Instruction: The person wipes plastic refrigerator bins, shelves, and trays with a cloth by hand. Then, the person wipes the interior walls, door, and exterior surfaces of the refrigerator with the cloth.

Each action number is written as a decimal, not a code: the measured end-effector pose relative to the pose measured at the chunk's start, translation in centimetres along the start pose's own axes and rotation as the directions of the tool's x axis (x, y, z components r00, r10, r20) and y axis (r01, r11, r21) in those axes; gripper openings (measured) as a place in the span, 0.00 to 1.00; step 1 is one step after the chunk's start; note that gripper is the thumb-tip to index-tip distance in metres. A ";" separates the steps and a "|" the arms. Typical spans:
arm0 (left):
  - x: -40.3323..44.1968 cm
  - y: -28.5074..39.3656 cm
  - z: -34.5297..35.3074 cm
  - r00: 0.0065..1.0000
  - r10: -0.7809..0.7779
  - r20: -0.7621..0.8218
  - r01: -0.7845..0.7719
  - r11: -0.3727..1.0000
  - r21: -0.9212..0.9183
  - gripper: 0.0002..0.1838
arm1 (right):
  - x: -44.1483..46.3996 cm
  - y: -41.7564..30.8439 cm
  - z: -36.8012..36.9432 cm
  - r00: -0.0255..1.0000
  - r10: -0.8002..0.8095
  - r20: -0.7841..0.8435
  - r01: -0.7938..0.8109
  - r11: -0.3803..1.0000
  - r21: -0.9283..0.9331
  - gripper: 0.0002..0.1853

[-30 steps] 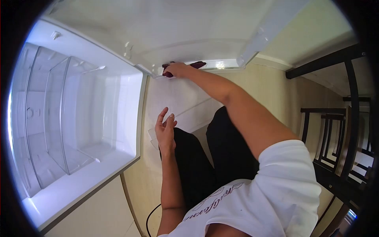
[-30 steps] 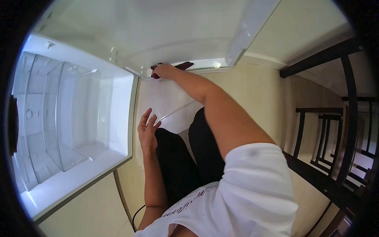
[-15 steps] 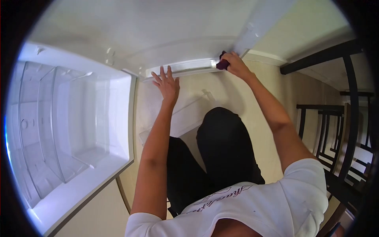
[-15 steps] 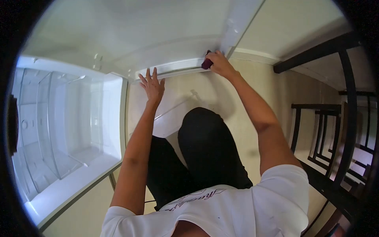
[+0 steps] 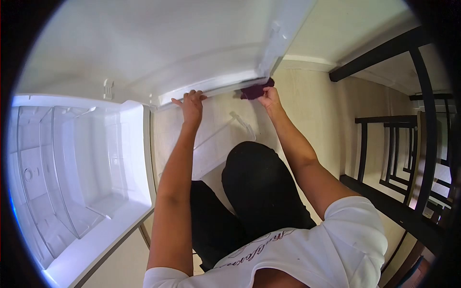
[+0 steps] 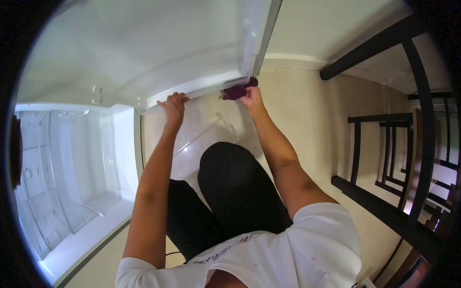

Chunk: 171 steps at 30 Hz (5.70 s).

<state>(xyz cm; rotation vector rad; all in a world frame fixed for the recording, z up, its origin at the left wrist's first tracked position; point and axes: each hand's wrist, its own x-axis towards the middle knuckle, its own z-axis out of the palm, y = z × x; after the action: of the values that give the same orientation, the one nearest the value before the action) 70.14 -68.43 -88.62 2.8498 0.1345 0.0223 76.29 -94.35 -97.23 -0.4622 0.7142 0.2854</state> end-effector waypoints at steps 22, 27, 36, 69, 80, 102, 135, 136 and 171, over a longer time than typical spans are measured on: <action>-8.8 -1.2 -11.5 0.909 0.338 -0.242 -0.334 0.941 0.058 0.02 | -2.2 6.6 6.3 0.888 0.245 0.388 -0.007 0.852 -0.523 0.16; -16.3 -5.0 -16.4 0.950 0.312 -0.019 -0.307 0.942 0.136 0.04 | -7.8 3.2 10.2 0.819 0.212 0.532 0.301 0.632 -0.715 0.22; -19.1 -7.5 -13.7 0.924 0.327 0.196 -0.345 0.937 0.062 0.05 | -7.4 6.6 14.9 -0.181 0.083 0.980 0.427 -0.891 0.154 0.27; -15.5 -8.6 -0.1 0.654 0.548 0.521 -0.425 0.836 -0.346 0.10 | -2.8 6.2 7.6 0.417 0.324 0.849 0.394 -0.906 0.152 0.22; -14.8 -8.5 1.3 0.681 0.532 0.503 -0.438 0.847 -0.302 0.12 | -3.5 -0.5 4.7 0.652 0.057 0.756 0.084 -0.996 0.003 0.20; -15.0 -8.7 1.3 0.670 0.375 0.641 -0.325 0.924 -0.201 0.09 | -4.0 26.4 18.0 0.121 0.402 0.907 0.734 -0.652 0.191 0.12; 0.9 -13.3 -17.9 0.701 -0.344 -0.625 -0.048 0.851 -0.523 0.45 | -11.8 21.5 22.3 0.058 -0.040 0.998 0.916 -0.396 -0.069 0.19; 2.2 -13.4 -18.0 0.656 -0.388 -0.647 0.030 0.870 -0.491 0.44 | -12.3 22.1 23.4 -0.096 0.080 0.992 0.782 -0.611 0.125 0.17; 2.4 -14.3 -18.2 0.866 -0.402 -0.296 0.066 0.681 -0.730 0.29 | -1.6 6.3 7.0 0.644 -0.293 0.707 -0.084 -0.945 -0.315 0.30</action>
<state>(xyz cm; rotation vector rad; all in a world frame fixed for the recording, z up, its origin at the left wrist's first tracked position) 70.70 -49.39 -75.20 1.9830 0.4869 0.5474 76.53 -85.58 -93.46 -3.2558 -0.2514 -0.2106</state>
